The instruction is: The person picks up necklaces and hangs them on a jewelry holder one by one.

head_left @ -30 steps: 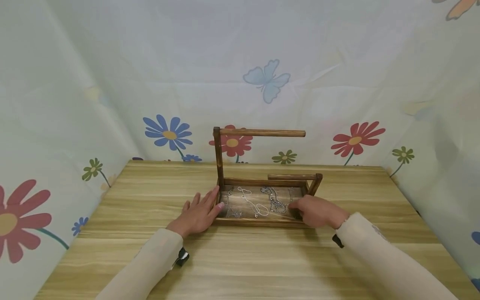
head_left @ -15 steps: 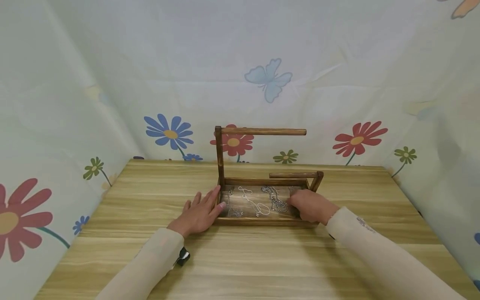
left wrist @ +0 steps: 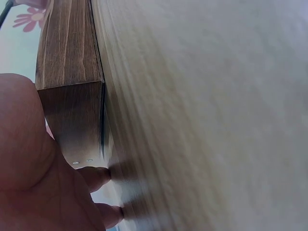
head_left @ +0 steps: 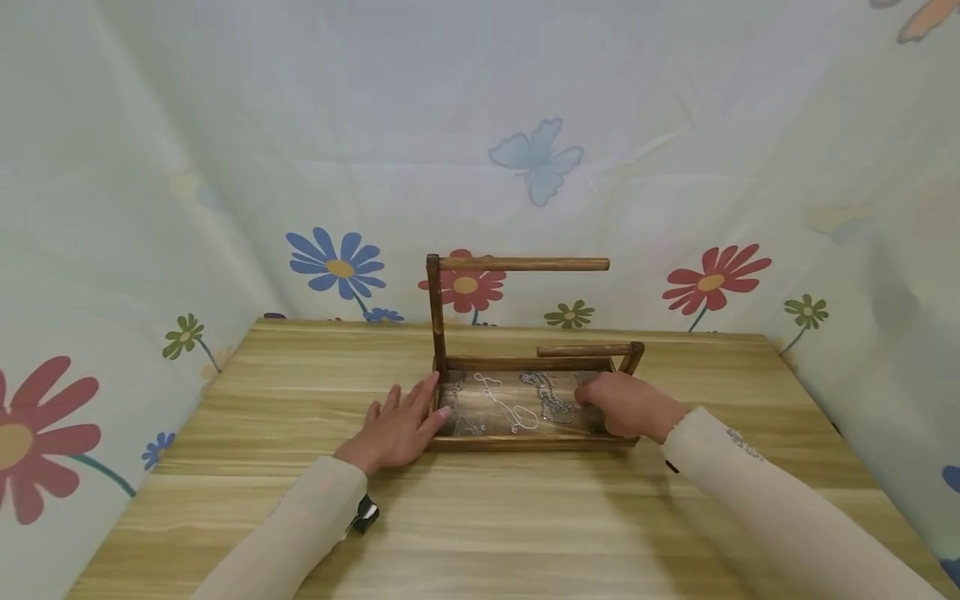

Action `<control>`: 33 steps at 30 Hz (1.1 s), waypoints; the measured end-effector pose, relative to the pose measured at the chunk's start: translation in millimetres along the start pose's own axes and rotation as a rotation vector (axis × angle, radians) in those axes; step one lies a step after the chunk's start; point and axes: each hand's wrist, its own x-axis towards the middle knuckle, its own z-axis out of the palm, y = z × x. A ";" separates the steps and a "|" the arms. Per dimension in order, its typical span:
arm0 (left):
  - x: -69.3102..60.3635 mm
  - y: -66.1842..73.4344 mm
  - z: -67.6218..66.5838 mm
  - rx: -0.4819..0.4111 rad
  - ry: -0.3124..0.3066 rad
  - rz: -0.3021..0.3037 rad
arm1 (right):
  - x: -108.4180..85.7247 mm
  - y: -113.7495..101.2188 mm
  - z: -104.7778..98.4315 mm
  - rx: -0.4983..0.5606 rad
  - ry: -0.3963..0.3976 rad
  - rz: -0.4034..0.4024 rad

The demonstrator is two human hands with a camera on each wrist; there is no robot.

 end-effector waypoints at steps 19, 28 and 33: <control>9.9 -10.4 7.6 0.014 -0.023 -0.033 | 10.6 2.4 11.6 -0.023 -0.134 0.071; 18.8 -22.8 15.4 0.026 -0.015 -0.027 | 14.0 -0.1 15.8 0.032 -0.040 0.077; 18.1 -20.6 15.4 0.039 -0.018 -0.030 | 14.2 -1.6 18.7 0.069 0.032 0.095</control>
